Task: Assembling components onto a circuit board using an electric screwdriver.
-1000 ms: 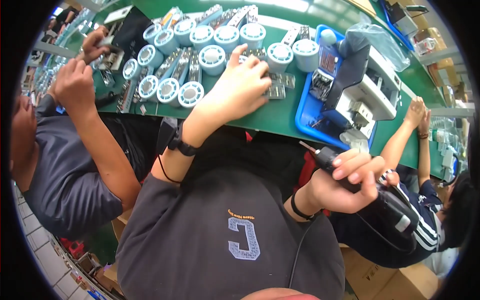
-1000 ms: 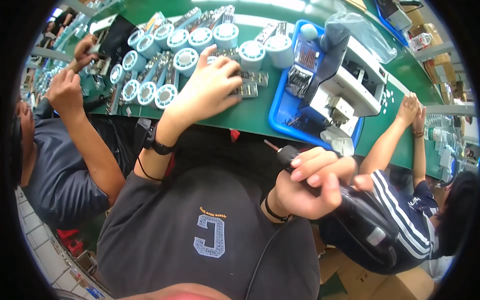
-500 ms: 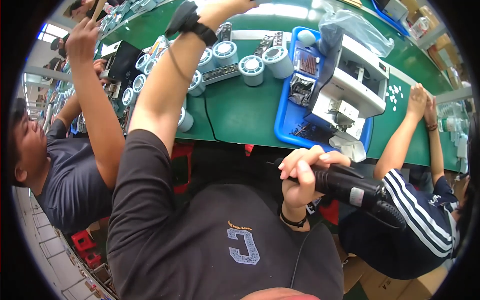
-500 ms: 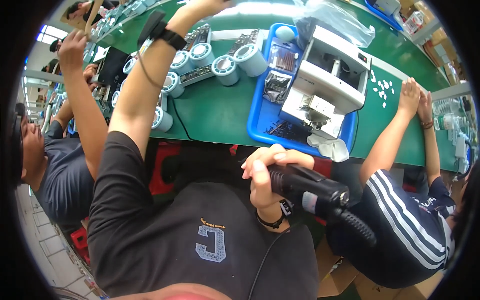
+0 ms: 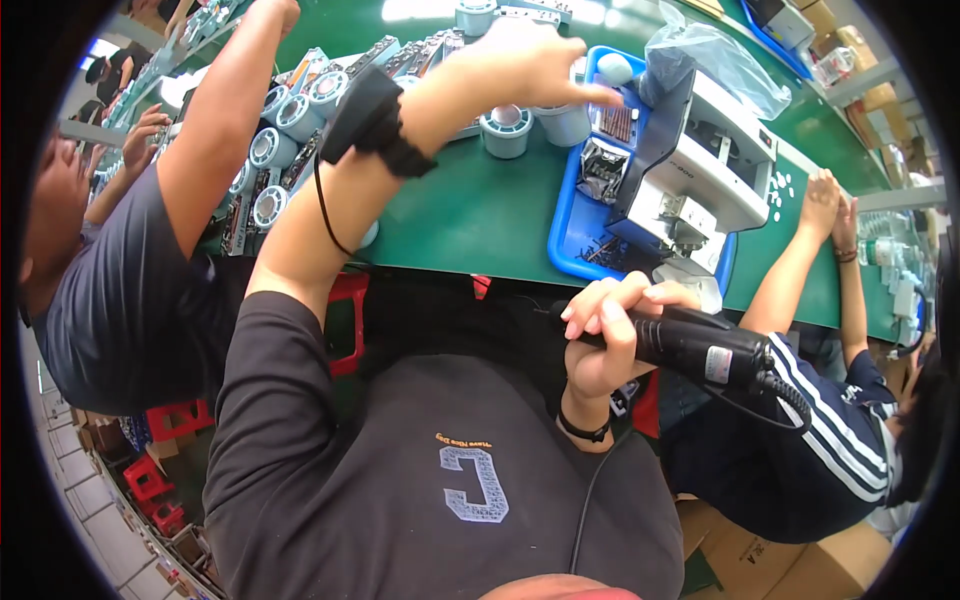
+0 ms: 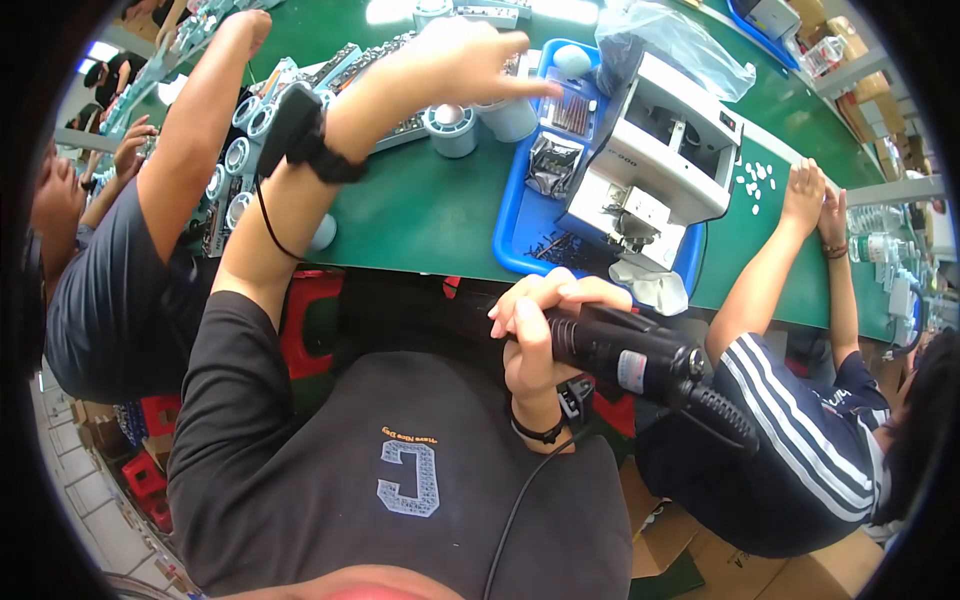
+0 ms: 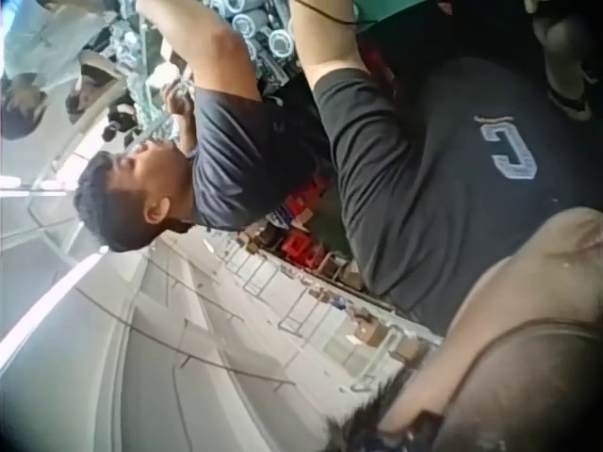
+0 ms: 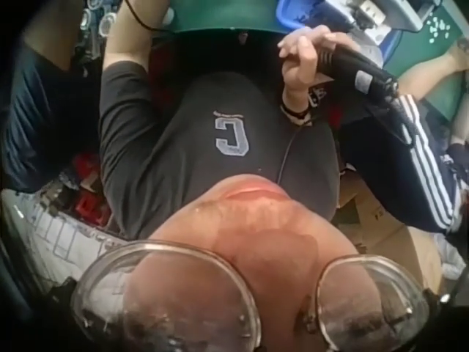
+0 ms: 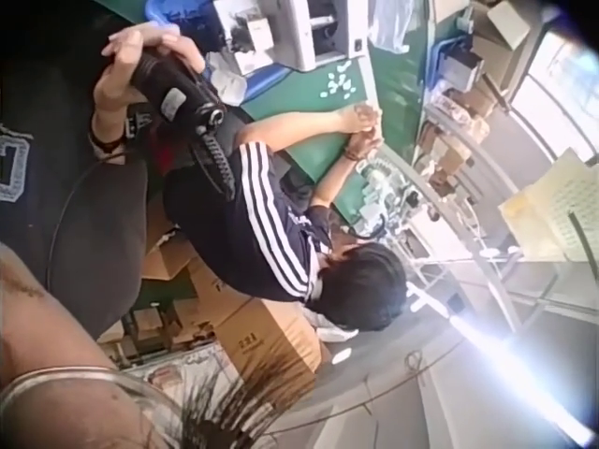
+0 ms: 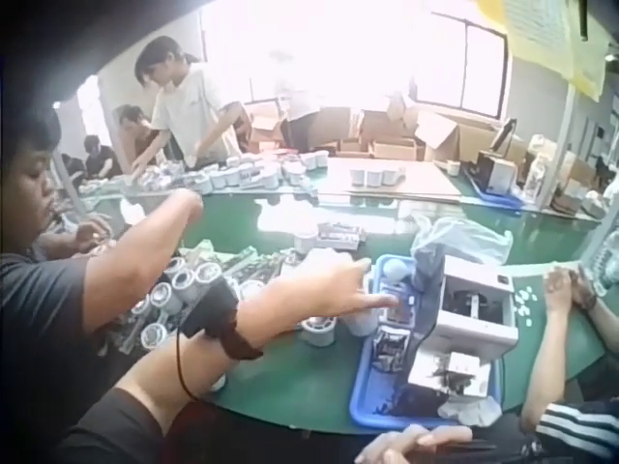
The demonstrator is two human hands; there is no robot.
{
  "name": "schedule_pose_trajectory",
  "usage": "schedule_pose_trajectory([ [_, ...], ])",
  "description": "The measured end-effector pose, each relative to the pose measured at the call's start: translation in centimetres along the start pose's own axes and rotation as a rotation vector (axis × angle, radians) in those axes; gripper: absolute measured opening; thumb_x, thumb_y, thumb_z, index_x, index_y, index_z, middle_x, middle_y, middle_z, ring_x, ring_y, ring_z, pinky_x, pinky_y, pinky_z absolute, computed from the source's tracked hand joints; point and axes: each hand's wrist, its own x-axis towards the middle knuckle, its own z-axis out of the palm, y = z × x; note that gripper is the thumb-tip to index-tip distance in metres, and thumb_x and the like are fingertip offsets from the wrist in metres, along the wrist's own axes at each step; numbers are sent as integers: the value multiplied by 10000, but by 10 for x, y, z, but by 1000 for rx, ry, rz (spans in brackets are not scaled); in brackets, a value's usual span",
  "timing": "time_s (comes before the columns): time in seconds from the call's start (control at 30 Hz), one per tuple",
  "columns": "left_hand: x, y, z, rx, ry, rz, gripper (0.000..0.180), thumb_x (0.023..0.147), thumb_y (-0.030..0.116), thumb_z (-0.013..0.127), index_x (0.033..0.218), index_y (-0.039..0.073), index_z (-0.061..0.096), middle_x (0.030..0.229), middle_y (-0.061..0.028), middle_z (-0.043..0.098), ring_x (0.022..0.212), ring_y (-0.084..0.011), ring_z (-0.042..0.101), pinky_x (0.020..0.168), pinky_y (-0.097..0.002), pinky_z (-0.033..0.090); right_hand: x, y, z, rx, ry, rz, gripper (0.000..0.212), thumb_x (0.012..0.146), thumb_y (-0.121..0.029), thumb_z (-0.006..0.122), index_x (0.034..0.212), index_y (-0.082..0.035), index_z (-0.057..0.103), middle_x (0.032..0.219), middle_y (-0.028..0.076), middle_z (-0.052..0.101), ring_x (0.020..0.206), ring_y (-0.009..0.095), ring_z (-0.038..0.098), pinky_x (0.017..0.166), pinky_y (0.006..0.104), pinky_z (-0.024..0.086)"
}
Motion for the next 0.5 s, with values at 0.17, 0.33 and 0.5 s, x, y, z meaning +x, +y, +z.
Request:
schedule_pose_trajectory([
  [0.17, -23, -16, 69, 55, 454, 305, 464, 820, 410, 783, 1122, 78, 663, 965, -149, 689, 1054, -316, 646, 957, -471, 455, 10, -9, 14, -21, 1, -40, 364, 841, 40, 534, 1179, -53, 437, 651, 66, 447, 436, 165, 446, 436, 298, 471],
  [0.33, -90, 8, 76, 133, 493, 278, 469, 808, 315, 770, 1205, 119, 616, 1116, -174, 663, 1105, -347, 622, 990, -468, 447, 22, -28, -4, -111, 20, -202, 319, 882, -40, 515, 1192, -64, 447, 658, 53, 445, 429, 161, 437, 434, 300, 459],
  [0.5, -177, 4, 96, 97, 453, 290, 398, 754, 103, 766, 1128, 112, 630, 1273, -148, 637, 1162, -335, 598, 992, -458, 448, 56, -71, -28, -72, 86, -538, 317, 920, -94, 460, 1232, -65, 410, 632, 76, 442, 392, 190, 432, 424, 363, 504],
])
